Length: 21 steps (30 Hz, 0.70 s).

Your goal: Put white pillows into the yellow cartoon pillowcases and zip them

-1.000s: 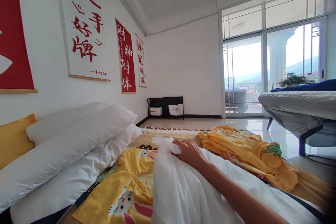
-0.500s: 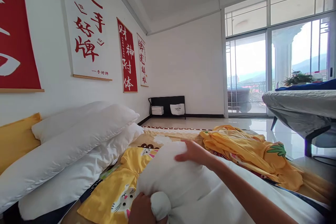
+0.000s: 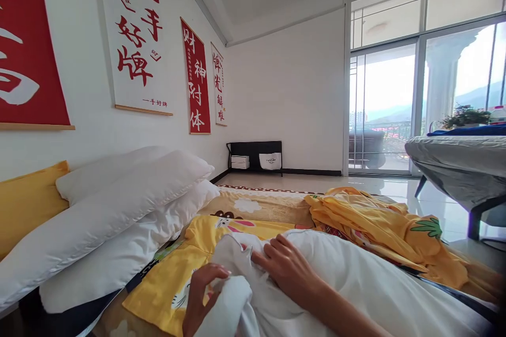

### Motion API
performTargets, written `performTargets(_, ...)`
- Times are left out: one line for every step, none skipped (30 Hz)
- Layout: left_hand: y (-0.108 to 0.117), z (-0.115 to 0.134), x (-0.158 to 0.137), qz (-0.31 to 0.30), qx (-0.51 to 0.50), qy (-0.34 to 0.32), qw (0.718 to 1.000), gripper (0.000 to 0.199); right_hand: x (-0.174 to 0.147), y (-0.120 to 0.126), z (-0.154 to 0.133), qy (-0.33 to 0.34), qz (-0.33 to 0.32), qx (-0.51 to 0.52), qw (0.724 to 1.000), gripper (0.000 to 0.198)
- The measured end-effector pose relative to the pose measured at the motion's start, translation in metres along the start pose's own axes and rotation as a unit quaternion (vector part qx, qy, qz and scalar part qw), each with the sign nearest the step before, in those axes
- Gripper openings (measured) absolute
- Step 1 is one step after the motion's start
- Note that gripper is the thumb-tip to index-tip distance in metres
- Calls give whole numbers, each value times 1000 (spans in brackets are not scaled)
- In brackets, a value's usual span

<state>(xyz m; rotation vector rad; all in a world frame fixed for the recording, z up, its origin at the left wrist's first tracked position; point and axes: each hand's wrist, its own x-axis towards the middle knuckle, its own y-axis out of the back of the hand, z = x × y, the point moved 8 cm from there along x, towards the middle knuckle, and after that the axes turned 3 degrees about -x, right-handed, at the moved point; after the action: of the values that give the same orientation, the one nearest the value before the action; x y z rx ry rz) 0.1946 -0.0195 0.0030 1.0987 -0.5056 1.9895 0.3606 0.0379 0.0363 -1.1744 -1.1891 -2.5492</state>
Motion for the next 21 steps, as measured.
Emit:
performTargets(4, 9, 4, 21, 9, -39, 999, 33, -2, -2, 4, -11, 2, -2, 1000, 27)
performTargets(4, 16, 8, 23, 16, -68, 997, 27, -3, -4, 9, -27, 4, 13, 1000, 26)
performTargets(-2, 19, 12, 7, 22, -80, 997, 22, -3, -4, 14, -46, 8, 37, 998, 26)
performTargets(-11, 19, 15, -23, 27, -79, 996, 21, -2, -3, 17, -64, 14, 67, 996, 27)
performTargets(-22, 16, 18, -56, 27, -69, 996, 31, -1, -1, 17, -74, 21, 96, 992, 29)
performTargets(-33, 13, 20, -85, 26, -57, 994, 46, 1, 1, 14, -76, 28, 120, 989, 32)
performTargets(-42, 10, 20, -105, 24, -48, 993, 63, 2, 4, 9, -68, 37, 137, 988, 35)
performTargets(-48, 9, 20, -120, 22, -49, 991, 76, 3, 7, 1, -55, 49, 145, 987, 37)
performTargets(-54, 10, 18, -136, 22, -61, 989, 83, 3, 11, -6, -39, 64, 146, 986, 36)
performTargets(-58, 12, 16, -154, 24, -78, 985, 85, 3, 16, -13, -22, 81, 143, 986, 35)
performTargets(-61, 14, 14, -170, 28, -94, 981, 81, 2, 20, -19, -10, 99, 137, 986, 34)
performTargets(-62, 16, 13, -182, 32, -104, 977, 74, 1, 25, -22, -3, 116, 133, 984, 33)
performTargets(-61, 17, 14, -186, 36, -108, 976, 63, 0, 30, -24, -2, 128, 133, 983, 34)
performTargets(-59, 16, 17, -182, 39, -102, 977, 50, -1, 34, -25, -8, 134, 135, 982, 37)
performTargets(-57, 13, 21, -172, 43, -88, 980, 36, -1, 36, -25, -25, 132, 140, 981, 40)
performTargets(-56, 8, 26, -161, 48, -67, 983, 24, -2, 36, -25, -52, 122, 141, 981, 44)
performTargets(-56, -1, 32, -153, 52, -40, 986, 15, -4, 34, -27, -85, 109, 135, 981, 47)
performTargets(-58, -12, 38, -148, 48, -6, 988, 11, -8, 31, -33, -113, 97, 118, 982, 51)
performTargets(-61, -25, 43, -145, 32, 34, 988, 10, -14, 26, -43, -134, 92, 90, 983, 57)
performTargets(-65, -40, 48, -141, 7, 80, 987, 13, -21, 19, -56, -149, 94, 55, 983, 62)
performTargets(-70, -55, 51, -138, -20, 129, 982, 15, -30, 12, -73, -153, 103, 15, 983, 64)
